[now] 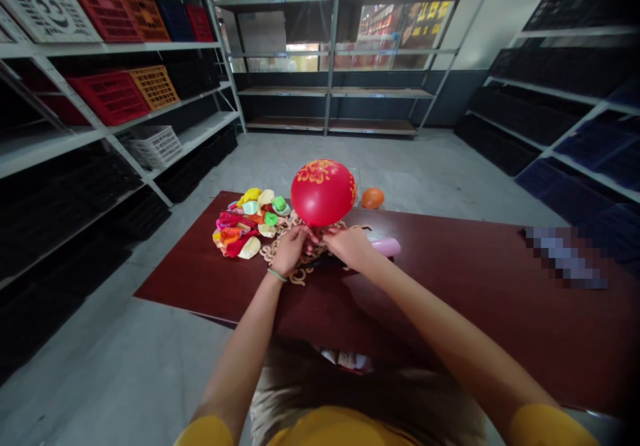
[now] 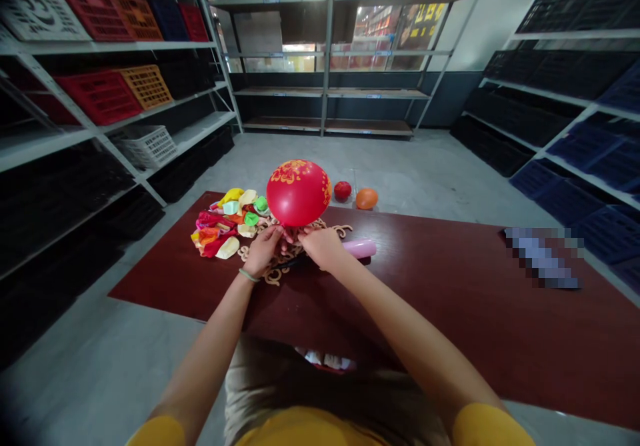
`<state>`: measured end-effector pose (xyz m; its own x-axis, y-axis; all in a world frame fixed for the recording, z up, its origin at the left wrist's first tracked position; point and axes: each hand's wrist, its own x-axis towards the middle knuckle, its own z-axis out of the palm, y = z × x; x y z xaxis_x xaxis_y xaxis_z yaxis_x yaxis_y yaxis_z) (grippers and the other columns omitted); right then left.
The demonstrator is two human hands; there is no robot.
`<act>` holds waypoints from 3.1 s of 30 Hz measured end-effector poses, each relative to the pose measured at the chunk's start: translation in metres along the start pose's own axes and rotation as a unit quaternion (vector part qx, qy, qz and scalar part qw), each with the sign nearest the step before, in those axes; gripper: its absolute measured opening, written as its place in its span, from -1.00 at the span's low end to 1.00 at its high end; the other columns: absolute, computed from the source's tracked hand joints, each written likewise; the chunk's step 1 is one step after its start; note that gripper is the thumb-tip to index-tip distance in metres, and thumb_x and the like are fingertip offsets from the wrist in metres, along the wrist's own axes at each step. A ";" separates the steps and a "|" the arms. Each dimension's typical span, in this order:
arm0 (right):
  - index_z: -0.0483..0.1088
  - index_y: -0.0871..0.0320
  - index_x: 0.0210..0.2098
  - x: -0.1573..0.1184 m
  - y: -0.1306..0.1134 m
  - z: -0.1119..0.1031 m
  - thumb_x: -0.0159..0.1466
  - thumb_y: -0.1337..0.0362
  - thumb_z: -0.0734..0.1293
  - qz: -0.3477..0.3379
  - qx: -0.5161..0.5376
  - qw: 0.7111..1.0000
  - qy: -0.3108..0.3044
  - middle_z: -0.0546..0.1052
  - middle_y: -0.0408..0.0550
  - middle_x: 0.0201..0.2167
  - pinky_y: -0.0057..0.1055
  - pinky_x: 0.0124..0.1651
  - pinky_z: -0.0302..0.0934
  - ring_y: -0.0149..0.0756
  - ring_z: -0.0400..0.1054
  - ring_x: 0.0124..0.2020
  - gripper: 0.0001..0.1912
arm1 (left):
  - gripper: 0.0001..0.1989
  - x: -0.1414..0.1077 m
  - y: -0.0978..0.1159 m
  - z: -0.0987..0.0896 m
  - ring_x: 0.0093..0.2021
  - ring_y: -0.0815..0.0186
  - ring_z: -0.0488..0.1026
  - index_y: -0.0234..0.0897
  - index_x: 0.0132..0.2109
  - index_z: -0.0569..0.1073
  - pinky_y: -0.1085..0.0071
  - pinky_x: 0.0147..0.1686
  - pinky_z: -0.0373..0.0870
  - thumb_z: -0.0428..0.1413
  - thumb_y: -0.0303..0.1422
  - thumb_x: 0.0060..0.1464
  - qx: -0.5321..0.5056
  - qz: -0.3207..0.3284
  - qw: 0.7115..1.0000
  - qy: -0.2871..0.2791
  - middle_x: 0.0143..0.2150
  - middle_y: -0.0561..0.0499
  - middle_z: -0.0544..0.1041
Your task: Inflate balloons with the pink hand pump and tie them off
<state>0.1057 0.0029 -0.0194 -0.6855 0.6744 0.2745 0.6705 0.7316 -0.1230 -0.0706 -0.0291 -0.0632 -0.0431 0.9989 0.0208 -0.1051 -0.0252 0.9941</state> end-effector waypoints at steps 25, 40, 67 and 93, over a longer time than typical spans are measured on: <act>0.40 0.08 -0.18 -0.021 0.046 -0.168 0.35 0.13 0.24 0.030 0.332 0.940 0.076 0.37 -0.25 -0.60 -0.49 -0.58 0.17 -0.49 0.25 -0.65 -0.81 | -0.68 0.005 0.035 0.018 -0.45 0.34 0.40 -0.26 -0.40 0.38 0.43 -0.36 0.33 -0.01 -0.15 0.21 0.152 0.065 0.986 -0.012 -0.44 0.03 0.47; 0.45 0.12 -0.27 0.037 0.019 -0.145 0.34 0.33 0.19 0.014 0.028 0.993 0.116 0.54 -0.12 -0.33 -0.38 -0.26 0.13 -0.34 0.38 -0.32 -0.81 | -0.68 -0.004 0.036 0.091 -0.37 0.26 0.40 -0.21 -0.36 0.45 0.38 -0.31 0.21 -0.08 -0.22 0.28 0.372 0.154 0.914 -0.046 -0.40 -0.01 0.50; 0.33 0.11 -0.28 -0.040 0.052 -0.098 0.31 0.44 0.10 -0.049 0.150 0.980 0.124 0.45 -0.09 -0.27 -0.35 -0.11 0.11 -0.30 0.27 -0.19 -0.78 | -0.72 0.005 0.067 0.091 -0.49 0.40 0.36 -0.31 -0.44 0.38 0.46 -0.41 0.32 0.09 -0.20 0.12 0.027 -0.007 0.999 -0.043 -0.49 0.05 0.42; 0.44 0.09 -0.41 -0.052 0.058 -0.063 0.32 0.27 0.16 -0.119 -0.074 0.972 0.186 0.41 -0.07 -0.40 -0.17 0.02 0.03 -0.20 0.15 -0.19 -0.74 | -0.74 0.026 0.055 0.094 -0.62 0.47 0.30 -0.29 -0.37 0.35 0.55 -0.62 0.17 0.06 -0.20 0.18 0.008 -0.087 0.994 -0.060 -0.52 0.07 0.44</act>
<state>0.1983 0.0044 0.0196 -0.6949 0.3846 0.6076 0.5580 0.8214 0.1182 0.0156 -0.0008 0.0017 0.0938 0.9856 -0.1408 -0.0854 0.1488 0.9852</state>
